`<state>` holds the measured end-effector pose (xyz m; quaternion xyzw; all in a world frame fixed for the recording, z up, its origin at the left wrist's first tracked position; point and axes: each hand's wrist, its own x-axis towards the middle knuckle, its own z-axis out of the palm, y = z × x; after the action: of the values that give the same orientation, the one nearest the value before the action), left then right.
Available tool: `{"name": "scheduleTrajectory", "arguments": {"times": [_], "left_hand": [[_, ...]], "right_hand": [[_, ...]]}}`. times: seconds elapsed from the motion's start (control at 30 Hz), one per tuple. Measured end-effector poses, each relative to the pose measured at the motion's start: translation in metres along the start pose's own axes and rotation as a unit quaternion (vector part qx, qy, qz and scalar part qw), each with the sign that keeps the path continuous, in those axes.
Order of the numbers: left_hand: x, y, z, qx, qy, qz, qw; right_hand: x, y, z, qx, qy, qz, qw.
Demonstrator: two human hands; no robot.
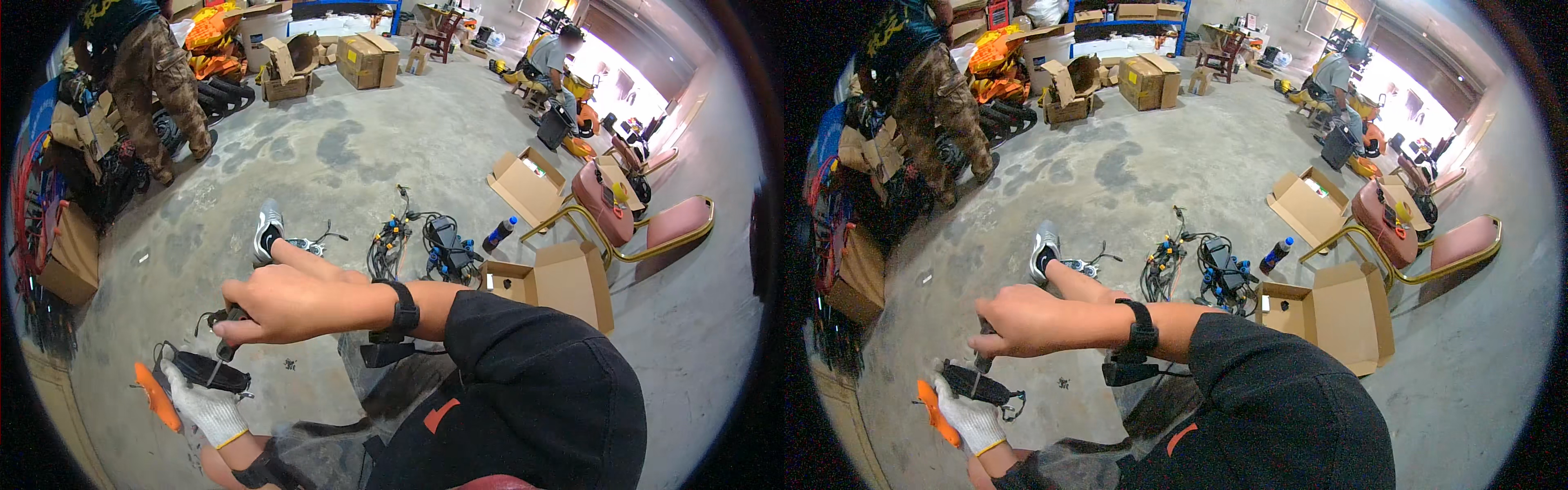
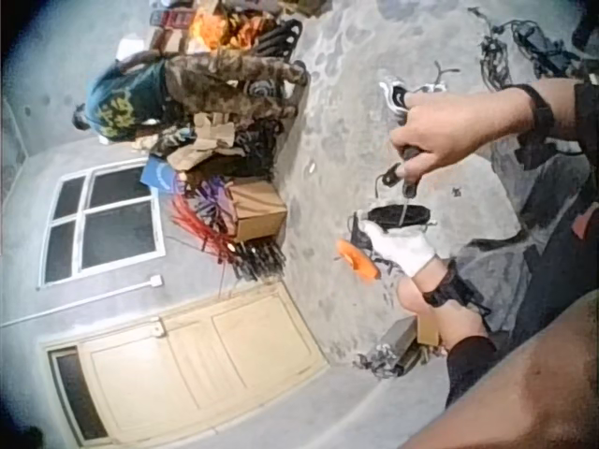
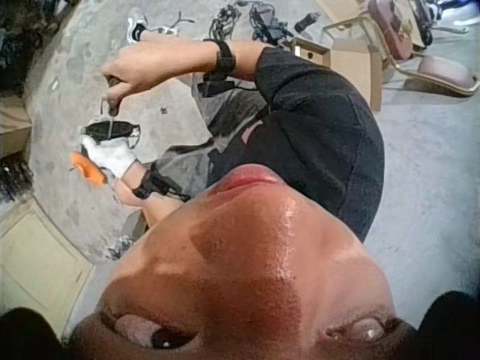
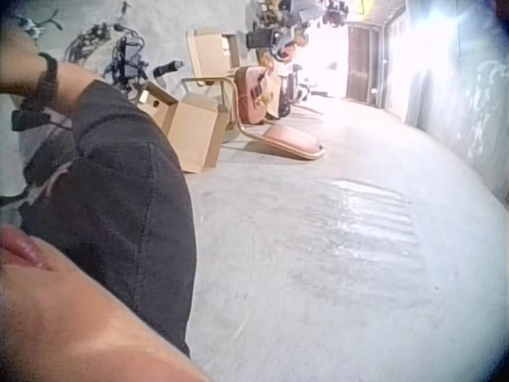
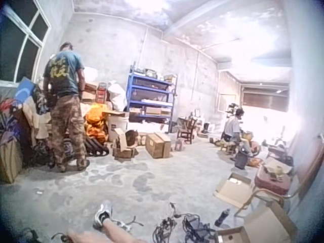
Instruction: Using a screwdriver to repair a small electronic component, possibly a motorcycle display or sensor.
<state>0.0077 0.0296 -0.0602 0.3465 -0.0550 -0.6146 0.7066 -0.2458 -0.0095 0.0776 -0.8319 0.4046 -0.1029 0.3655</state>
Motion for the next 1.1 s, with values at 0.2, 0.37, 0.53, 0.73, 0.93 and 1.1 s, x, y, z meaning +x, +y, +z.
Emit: {"name": "scheduleTrajectory", "arguments": {"times": [0.2,0.37,0.53,0.73,0.93,1.1], "left_hand": [[0.005,0.004,-0.004,0.046,0.088,0.064,0.993],[0.010,0.003,-0.012,0.074,0.072,0.063,0.993],[0.010,0.002,-0.020,0.073,0.016,0.040,0.996],[0.007,0.004,-0.017,0.100,0.066,0.034,0.992],[0.008,-0.001,-0.009,0.066,0.048,0.045,0.996],[0.010,-0.004,-0.009,0.093,0.080,0.062,0.991]], "right_hand": [[0.009,0.016,0.024,0.089,0.148,-0.208,0.963],[0.014,0.021,0.018,0.077,0.142,-0.418,0.894],[0.002,0.008,0.009,0.086,0.058,-0.088,0.991],[0.004,0.008,0.022,0.103,0.115,-0.153,0.976],[0.021,0.019,0.019,0.139,0.073,-0.392,0.907],[0.009,0.012,0.017,0.133,0.035,-0.222,0.965]]}}
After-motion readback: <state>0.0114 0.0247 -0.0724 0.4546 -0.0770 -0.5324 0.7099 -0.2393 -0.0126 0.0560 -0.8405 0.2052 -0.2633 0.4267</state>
